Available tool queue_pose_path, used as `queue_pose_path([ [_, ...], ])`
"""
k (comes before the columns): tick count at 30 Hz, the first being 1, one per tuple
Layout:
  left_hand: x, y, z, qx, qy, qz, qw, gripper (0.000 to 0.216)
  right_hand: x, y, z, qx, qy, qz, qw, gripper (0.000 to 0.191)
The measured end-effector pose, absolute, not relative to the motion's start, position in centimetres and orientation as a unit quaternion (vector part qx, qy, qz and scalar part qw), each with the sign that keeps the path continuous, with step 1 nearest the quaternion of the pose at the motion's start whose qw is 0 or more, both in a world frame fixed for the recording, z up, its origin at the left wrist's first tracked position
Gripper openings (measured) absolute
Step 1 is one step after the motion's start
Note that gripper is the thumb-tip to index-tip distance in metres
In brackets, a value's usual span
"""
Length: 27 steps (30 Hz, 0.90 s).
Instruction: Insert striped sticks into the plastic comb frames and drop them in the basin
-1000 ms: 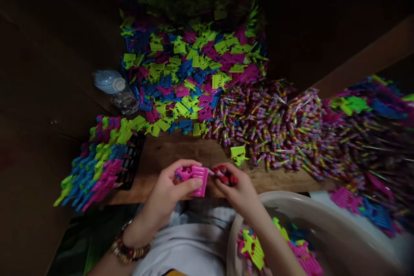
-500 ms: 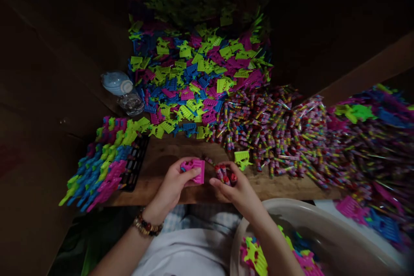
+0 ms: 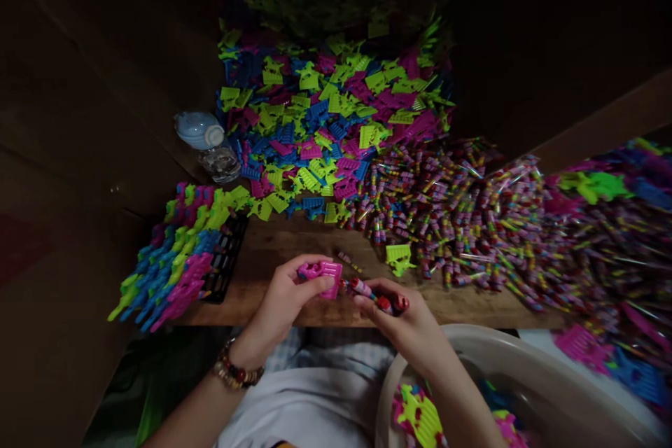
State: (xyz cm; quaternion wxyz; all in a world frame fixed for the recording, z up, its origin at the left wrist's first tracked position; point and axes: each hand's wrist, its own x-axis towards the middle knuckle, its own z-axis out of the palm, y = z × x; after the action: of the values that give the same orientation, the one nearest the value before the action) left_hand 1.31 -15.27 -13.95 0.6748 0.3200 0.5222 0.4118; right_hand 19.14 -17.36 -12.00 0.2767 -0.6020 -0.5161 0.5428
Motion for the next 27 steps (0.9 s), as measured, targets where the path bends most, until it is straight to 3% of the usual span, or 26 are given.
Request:
queue_pose_path([
  [8, 1.2, -15.4, -12.7, 0.453, 0.531, 0.391, 0.6, 0.019, 18.3, -18.2, -11.5, -0.63, -0.503, 0.497, 0.322, 0.024],
  [17, 0.2, -14.3, -14.7, 0.405, 0.45, 0.324, 0.727, 0.027, 18.7, -18.6, -12.5, -0.612, -0.402, 0.608, 0.307, 0.033],
  [23, 1.2, -14.7, -15.3, 0.383, 0.502, 0.375, 0.679, 0.028, 17.9, -18.8, -13.8, -0.641, -0.401, 0.548, 0.358, 0.033],
  [27, 1.3, -15.2, -15.5, 0.317, 0.491, 0.38, 0.717, 0.036, 18.1, -18.4, -13.9, -0.609, -0.324, 0.64, 0.339, 0.039],
])
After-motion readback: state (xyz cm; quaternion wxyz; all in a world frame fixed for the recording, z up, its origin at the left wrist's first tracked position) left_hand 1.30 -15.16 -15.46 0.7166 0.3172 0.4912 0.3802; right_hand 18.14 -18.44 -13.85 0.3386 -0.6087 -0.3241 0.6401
